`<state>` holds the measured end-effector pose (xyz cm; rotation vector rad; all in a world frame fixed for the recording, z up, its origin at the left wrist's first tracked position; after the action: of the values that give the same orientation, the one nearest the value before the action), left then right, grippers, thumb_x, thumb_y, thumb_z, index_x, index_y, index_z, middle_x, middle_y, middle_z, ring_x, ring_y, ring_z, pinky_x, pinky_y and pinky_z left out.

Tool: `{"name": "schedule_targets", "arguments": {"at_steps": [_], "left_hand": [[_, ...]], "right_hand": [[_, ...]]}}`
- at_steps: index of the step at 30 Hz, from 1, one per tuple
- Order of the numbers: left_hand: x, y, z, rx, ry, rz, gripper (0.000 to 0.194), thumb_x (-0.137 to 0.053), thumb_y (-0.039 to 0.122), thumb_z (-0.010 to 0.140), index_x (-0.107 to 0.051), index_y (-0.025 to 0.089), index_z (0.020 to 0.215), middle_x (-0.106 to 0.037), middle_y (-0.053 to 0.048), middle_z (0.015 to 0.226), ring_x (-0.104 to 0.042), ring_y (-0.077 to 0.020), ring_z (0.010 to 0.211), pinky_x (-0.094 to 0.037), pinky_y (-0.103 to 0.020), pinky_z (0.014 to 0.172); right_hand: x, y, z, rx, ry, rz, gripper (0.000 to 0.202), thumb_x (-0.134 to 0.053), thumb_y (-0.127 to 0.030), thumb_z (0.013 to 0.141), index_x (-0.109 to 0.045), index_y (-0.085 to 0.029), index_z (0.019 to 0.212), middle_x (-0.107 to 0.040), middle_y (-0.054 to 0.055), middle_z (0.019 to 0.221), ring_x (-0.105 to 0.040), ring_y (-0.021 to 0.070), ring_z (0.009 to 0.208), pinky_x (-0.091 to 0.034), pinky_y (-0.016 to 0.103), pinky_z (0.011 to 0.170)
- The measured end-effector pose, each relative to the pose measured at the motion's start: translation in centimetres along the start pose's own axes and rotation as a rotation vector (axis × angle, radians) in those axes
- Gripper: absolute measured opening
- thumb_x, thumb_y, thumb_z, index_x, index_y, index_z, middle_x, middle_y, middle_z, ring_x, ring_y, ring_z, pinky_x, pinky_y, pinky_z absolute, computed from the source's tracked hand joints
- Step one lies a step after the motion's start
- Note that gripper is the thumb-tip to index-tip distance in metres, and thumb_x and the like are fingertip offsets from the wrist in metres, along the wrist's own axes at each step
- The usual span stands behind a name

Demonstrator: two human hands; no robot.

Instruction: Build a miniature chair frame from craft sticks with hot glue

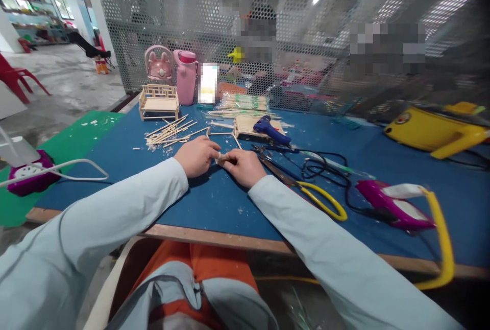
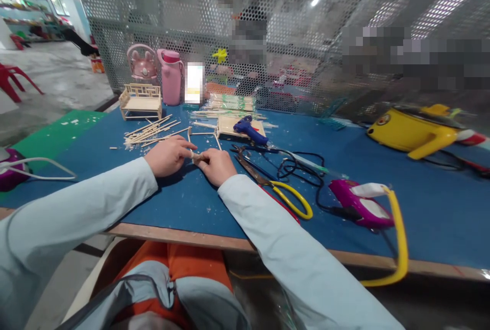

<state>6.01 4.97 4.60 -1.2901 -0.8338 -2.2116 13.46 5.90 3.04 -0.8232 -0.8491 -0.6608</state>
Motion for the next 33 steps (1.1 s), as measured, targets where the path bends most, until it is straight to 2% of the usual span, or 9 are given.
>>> {"name": "schedule_targets", "arguments": {"at_steps": [4, 7, 12, 16, 20, 23, 26, 30, 33], "left_hand": [[1.1, -0.2, 0.0, 0.026, 0.118, -0.139, 0.047, -0.042, -0.003, 0.062, -0.07, 0.021, 0.092, -0.065, -0.005, 0.101, -0.056, -0.0169, 0.095, -0.042, -0.03, 0.087], [1.9, -0.5, -0.2, 0.062, 0.197, -0.217, 0.041, -0.048, 0.003, 0.065, -0.067, 0.016, 0.099, -0.065, -0.007, 0.096, -0.058, -0.016, 0.088, -0.045, -0.027, 0.08], [1.9, 0.0, -0.1, 0.044, 0.215, -0.205, 0.023, -0.058, 0.028, 0.074, -0.069, 0.015, 0.089, -0.066, -0.006, 0.082, -0.059, -0.0166, 0.077, -0.044, -0.028, 0.075], [1.7, -0.8, -0.1, 0.153, 0.21, -0.281, 0.017, -0.059, 0.028, 0.075, -0.071, 0.017, 0.082, -0.069, -0.004, 0.08, -0.061, -0.0154, 0.075, -0.044, -0.025, 0.069], [1.0, -1.4, -0.2, 0.225, 0.175, -0.422, 0.02, -0.053, 0.028, 0.077, -0.068, 0.014, 0.08, -0.069, -0.004, 0.075, -0.06, -0.0137, 0.067, -0.043, -0.024, 0.065], [-0.5, -2.1, -0.1, 0.285, 0.101, -0.594, 0.018, -0.05, 0.026, 0.079, -0.062, 0.013, 0.074, -0.065, -0.002, 0.066, -0.058, -0.0118, 0.061, -0.044, -0.024, 0.063], [-2.3, -2.9, -0.1, 0.376, 0.047, -0.807, 0.014, -0.046, 0.023, 0.081, -0.051, 0.015, 0.07, -0.063, -0.002, 0.067, -0.06, -0.0111, 0.063, -0.045, -0.024, 0.065], [-3.7, -4.1, -0.5, 0.554, 0.032, -1.031, 0.014, -0.037, 0.026, 0.085, -0.04, 0.018, 0.074, -0.064, -0.003, 0.072, -0.062, -0.011, 0.063, -0.046, -0.024, 0.061], [-2.8, -4.4, -0.5, 0.538, 0.068, -0.897, 0.018, -0.033, 0.03, 0.087, -0.04, 0.018, 0.075, -0.065, -0.005, 0.079, -0.062, -0.0126, 0.069, -0.046, -0.025, 0.063]], "right_hand": [[-0.2, -0.1, 0.1, -0.001, -0.024, 0.024, 0.011, -0.06, -0.022, 0.072, -0.068, -0.017, 0.067, -0.064, 0.003, 0.066, -0.052, 0.0115, 0.059, -0.037, 0.022, 0.058], [0.3, -0.2, 0.1, 0.001, 0.006, 0.043, 0.009, -0.059, -0.02, 0.072, -0.065, -0.016, 0.065, -0.062, 0.003, 0.065, -0.051, 0.0117, 0.059, -0.037, 0.023, 0.058], [2.0, -1.1, -0.3, 0.067, 0.159, 0.038, 0.012, -0.054, -0.021, 0.073, -0.059, -0.016, 0.063, -0.057, 0.002, 0.062, -0.047, 0.0116, 0.057, -0.035, 0.023, 0.056], [1.6, -1.5, -0.4, 0.08, 0.132, 0.013, 0.017, -0.052, -0.022, 0.074, -0.056, -0.017, 0.058, -0.054, 0.001, 0.058, -0.046, 0.0115, 0.055, -0.034, 0.023, 0.055], [2.4, -1.3, -0.3, 0.062, 0.103, 0.124, 0.013, -0.054, -0.025, 0.072, -0.064, -0.016, 0.074, -0.06, 0.001, 0.065, -0.049, 0.011, 0.056, -0.038, 0.023, 0.056], [6.4, 1.2, 0.3, -0.063, 0.286, 0.129, 0.024, -0.051, -0.025, 0.073, -0.063, -0.015, 0.091, -0.062, 0.003, 0.072, -0.051, 0.0118, 0.058, -0.041, 0.024, 0.058], [10.2, 5.2, 1.3, -0.259, 0.411, -0.082, 0.028, -0.044, -0.016, 0.074, -0.063, -0.012, 0.094, -0.064, 0.009, 0.086, -0.057, 0.0172, 0.076, -0.044, 0.029, 0.072], [9.4, 11.7, 2.5, -0.606, 0.08, -0.423, 0.048, -0.053, -0.01, 0.063, -0.057, -0.01, 0.11, -0.055, 0.019, 0.113, -0.051, 0.0305, 0.103, -0.041, 0.039, 0.083], [8.2, 13.7, 2.3, -0.675, -0.016, -0.4, 0.046, -0.056, -0.006, 0.058, -0.059, -0.009, 0.105, -0.057, 0.021, 0.109, -0.052, 0.0325, 0.102, -0.041, 0.04, 0.081]]}}
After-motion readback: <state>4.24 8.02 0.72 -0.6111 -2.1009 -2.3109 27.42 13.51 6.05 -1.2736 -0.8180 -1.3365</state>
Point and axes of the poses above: each hand's wrist, its own z-axis towards the middle knuckle, its own x-axis out of the back of the hand, y = z × x, the point moved 10 cm from there along z, towards the middle knuckle
